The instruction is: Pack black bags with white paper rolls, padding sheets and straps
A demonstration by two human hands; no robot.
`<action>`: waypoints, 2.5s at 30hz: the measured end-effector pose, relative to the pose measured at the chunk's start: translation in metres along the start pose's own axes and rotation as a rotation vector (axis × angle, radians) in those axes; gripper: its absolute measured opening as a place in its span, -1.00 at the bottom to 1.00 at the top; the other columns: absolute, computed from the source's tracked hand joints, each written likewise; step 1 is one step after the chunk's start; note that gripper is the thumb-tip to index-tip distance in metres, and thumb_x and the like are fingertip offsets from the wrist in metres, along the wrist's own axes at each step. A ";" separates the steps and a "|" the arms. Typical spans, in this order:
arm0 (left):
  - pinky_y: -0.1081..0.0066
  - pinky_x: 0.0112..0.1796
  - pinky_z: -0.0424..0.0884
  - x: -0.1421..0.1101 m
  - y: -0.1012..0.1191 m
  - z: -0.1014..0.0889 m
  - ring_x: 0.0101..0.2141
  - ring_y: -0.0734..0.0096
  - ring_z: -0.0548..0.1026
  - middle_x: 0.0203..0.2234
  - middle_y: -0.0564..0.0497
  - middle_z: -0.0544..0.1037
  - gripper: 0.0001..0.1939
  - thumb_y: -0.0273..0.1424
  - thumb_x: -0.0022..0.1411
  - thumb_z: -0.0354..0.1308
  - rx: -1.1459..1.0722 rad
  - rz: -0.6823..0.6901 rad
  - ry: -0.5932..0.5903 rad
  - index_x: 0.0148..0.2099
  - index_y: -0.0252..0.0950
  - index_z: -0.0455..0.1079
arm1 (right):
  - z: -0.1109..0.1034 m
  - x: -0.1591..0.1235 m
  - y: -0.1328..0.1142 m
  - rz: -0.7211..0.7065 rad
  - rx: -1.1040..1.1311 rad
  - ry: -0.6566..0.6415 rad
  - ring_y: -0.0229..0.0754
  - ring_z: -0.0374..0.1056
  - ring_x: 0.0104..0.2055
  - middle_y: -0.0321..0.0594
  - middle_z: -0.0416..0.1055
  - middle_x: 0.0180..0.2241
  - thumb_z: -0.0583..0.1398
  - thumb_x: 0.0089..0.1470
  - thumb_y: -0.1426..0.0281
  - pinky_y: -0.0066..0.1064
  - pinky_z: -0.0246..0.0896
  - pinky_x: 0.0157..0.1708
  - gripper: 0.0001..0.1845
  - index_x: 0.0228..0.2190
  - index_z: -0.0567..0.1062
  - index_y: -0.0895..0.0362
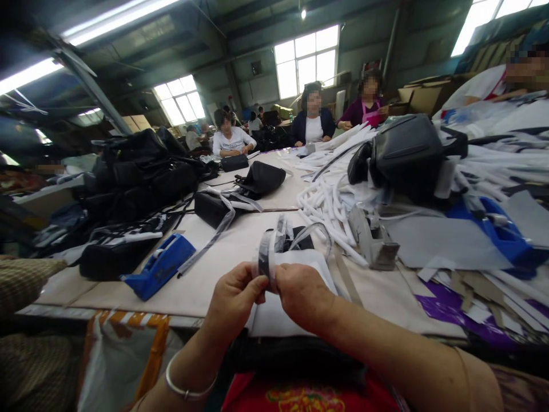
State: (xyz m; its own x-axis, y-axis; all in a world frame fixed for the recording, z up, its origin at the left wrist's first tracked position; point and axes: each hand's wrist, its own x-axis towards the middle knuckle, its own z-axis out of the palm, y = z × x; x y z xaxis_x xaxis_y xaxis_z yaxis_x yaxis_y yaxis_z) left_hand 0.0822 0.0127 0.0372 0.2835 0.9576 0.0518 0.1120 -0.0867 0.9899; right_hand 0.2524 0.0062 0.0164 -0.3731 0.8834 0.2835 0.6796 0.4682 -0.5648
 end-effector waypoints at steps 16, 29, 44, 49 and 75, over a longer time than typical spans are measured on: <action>0.46 -0.41 0.21 0.006 -0.013 -0.004 -0.46 0.50 0.28 -0.44 0.01 0.44 -0.82 -0.30 0.16 0.29 -0.016 -0.064 0.012 -0.36 -0.32 0.59 | -0.004 0.001 0.012 -0.057 0.044 0.252 -0.12 0.31 -0.29 -0.09 0.45 -0.32 0.04 0.18 0.48 -0.32 0.19 -0.22 -0.77 -0.23 0.49 0.20; 0.37 -0.33 0.24 -0.010 -0.020 0.009 -0.39 0.38 0.29 -0.48 0.00 0.32 -0.81 -0.40 0.28 0.18 0.392 0.412 0.132 -0.37 -0.29 0.54 | -0.005 -0.006 -0.003 0.433 1.106 0.079 -0.39 -0.11 -0.62 -0.45 0.07 -0.67 0.32 0.01 0.15 -0.46 -0.26 -0.63 -0.65 -0.52 0.46 0.18; 0.56 -0.59 -0.03 -0.004 -0.014 0.001 -0.62 0.66 0.05 -0.67 0.19 0.19 -0.65 -0.23 -0.02 0.43 -0.474 -0.265 -0.040 -0.47 -0.36 0.38 | -0.001 -0.011 0.010 -0.325 0.115 0.121 -0.25 0.13 -0.43 -0.26 0.26 -0.48 0.10 0.25 0.45 -0.39 0.00 -0.42 -0.77 -0.47 0.41 0.16; 0.48 -0.44 0.22 -0.012 -0.015 0.003 -0.48 0.47 0.34 -0.57 0.07 0.36 -0.71 -0.37 0.17 0.28 0.178 0.142 0.079 -0.56 -0.32 0.38 | -0.007 -0.010 0.009 0.248 0.781 -0.172 -0.36 -0.08 -0.64 -0.44 0.02 -0.65 0.04 0.25 0.04 -0.47 -0.15 -0.63 -0.52 -0.54 0.27 0.11; 0.51 -0.53 0.09 -0.005 -0.018 0.005 -0.58 0.58 0.17 -0.64 0.13 0.23 -0.69 -0.24 0.11 0.33 -0.247 -0.148 0.043 -0.51 -0.35 0.40 | 0.011 -0.014 0.014 -0.084 0.465 -0.007 -0.28 0.17 -0.45 -0.26 0.29 -0.50 0.15 0.22 0.31 -0.43 0.07 -0.44 -0.73 -0.46 0.47 0.16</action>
State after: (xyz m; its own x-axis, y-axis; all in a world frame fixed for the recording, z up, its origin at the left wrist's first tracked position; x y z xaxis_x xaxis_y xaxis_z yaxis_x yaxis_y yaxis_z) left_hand 0.0836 0.0076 0.0185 0.2403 0.9660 -0.0953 -0.0876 0.1194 0.9890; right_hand 0.2600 0.0006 -0.0038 -0.4198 0.8419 0.3392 0.2920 0.4791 -0.8278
